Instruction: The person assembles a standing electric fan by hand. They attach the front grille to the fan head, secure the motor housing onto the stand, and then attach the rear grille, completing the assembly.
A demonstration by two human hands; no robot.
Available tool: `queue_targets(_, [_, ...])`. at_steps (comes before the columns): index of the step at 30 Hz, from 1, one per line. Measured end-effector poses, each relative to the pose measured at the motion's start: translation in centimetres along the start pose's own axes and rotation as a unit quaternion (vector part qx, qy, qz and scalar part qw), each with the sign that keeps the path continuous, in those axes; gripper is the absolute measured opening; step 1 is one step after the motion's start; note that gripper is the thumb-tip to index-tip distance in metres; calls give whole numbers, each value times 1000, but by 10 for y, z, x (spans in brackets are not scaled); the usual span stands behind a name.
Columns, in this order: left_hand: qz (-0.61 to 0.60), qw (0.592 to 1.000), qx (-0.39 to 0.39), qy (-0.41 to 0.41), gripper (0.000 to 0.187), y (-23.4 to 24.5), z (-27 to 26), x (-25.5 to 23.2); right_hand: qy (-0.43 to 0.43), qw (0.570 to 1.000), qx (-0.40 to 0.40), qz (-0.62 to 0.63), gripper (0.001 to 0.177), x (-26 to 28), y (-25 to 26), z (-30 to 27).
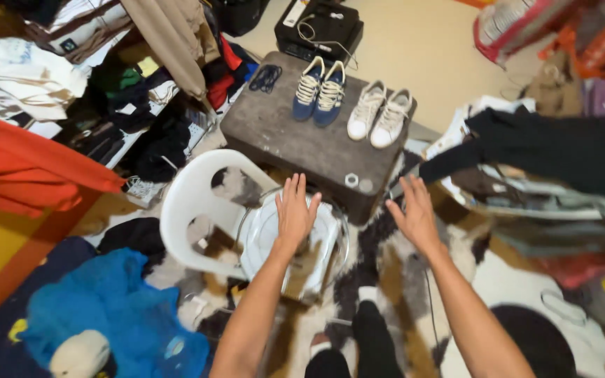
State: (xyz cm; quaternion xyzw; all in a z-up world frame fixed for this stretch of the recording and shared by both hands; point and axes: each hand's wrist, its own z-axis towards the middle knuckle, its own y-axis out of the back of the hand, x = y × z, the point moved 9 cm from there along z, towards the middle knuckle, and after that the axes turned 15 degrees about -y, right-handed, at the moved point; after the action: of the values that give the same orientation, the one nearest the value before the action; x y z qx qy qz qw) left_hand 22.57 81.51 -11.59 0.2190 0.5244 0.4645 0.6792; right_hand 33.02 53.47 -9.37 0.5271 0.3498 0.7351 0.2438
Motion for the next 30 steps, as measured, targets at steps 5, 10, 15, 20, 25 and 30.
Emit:
queue_targets(5, [-26, 998, 54, -33, 65, 40, -32, -47, -15, 1000, -23, 3, 61, 27, 63, -74])
queue_targets(10, [-78, 985, 71, -140, 61, 39, -54, -124, -43, 998, -37, -15, 57, 23, 127, -150])
queue_targets(15, [-152, 957, 79, -235, 59, 13, -73, -217, -128, 988, -85, -11, 52, -2, 197, -230])
queue_targets(20, [-197, 921, 116, -316, 57, -25, -94, -338, -174, 966, -185, -48, 51, -38, 285, -314])
queue_targets(25, [-243, 885, 131, -376, 54, -60, -134, -462, -228, 936, -261, -67, 49, -92, 367, -403])
queue_targets(30, [-291, 852, 148, -409, 55, -91, -190, -576, -259, 923, -282, -41, 47, -145, 435, -481])
